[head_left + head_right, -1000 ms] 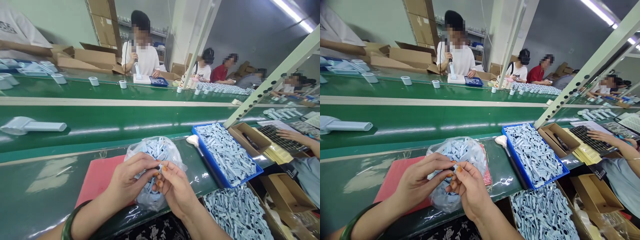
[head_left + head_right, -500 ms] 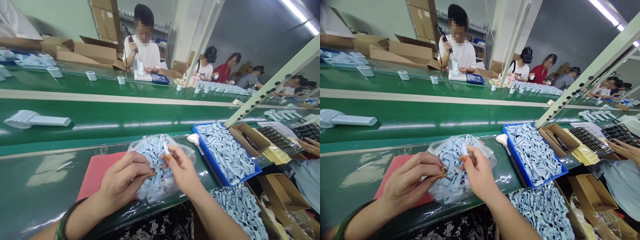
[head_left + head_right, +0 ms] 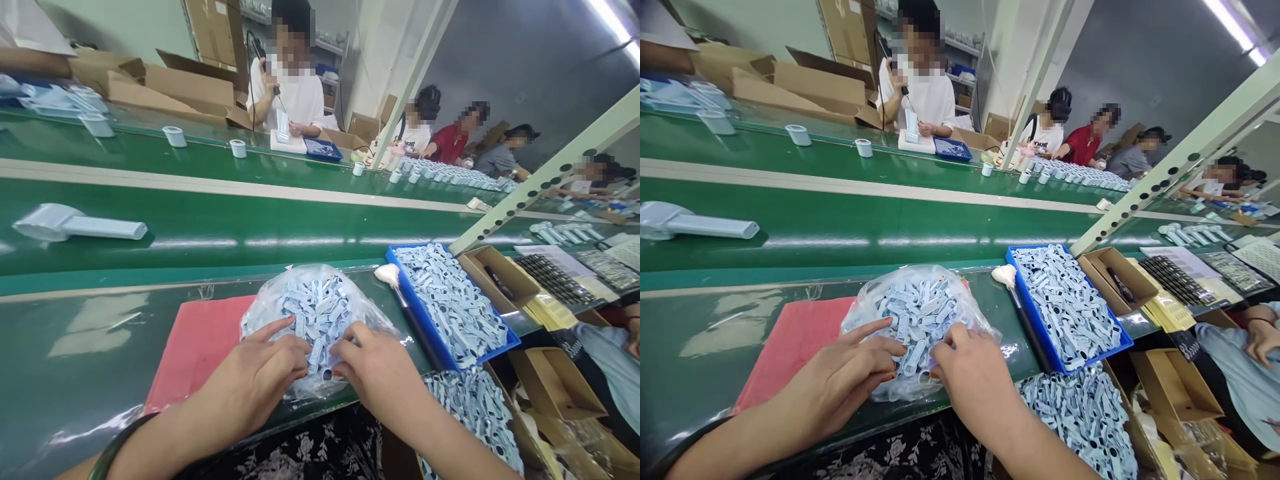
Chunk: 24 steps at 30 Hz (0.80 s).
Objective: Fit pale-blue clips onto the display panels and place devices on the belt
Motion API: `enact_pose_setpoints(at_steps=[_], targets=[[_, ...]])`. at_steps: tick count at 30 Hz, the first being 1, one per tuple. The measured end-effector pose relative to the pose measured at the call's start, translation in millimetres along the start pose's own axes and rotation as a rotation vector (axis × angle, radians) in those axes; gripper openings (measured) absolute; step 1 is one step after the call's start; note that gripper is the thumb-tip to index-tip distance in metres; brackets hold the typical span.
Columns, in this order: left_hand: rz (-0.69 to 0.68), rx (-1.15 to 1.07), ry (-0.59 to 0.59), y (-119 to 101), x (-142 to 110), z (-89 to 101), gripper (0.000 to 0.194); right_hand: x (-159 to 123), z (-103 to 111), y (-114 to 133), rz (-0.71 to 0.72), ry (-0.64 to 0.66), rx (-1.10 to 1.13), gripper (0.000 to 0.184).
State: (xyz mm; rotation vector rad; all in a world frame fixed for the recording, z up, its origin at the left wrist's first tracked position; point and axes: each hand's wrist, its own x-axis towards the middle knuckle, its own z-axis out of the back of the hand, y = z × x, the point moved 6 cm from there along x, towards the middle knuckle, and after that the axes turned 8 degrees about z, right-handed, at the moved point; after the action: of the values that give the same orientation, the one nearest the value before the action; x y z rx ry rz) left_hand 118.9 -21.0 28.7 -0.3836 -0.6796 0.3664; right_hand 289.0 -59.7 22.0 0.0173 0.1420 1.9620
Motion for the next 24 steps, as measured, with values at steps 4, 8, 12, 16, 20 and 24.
enact_pose_setpoints(at_steps=[4,8,12,16,20,24], targets=[[0.104,-0.104,-0.082,1.3,4.1,9.0,0.019,-4.4,-0.6,2.9,0.006,-0.062,-0.007,0.018],[0.2,-0.239,-0.155,1.1,9.4,18.6,0.016,-10.2,-5.1,7.0,0.06,-0.109,0.043,0.024],[0.225,-0.261,-0.195,1.4,12.3,20.7,0.012,-14.8,-9.3,9.2,0.111,-0.159,-0.003,0.021],[0.258,-0.285,-0.18,7.8,15.0,18.2,0.018,-14.1,-1.5,0.1,0.006,-0.285,0.333,0.013],[0.272,-0.294,-0.159,10.9,19.7,18.9,0.025,-5.9,-1.7,-10.3,-0.266,-0.351,0.856,0.01],[0.258,-0.265,-0.234,9.0,22.7,23.9,0.016,7.7,-6.0,-2.9,-0.35,-0.389,1.127,0.019]])
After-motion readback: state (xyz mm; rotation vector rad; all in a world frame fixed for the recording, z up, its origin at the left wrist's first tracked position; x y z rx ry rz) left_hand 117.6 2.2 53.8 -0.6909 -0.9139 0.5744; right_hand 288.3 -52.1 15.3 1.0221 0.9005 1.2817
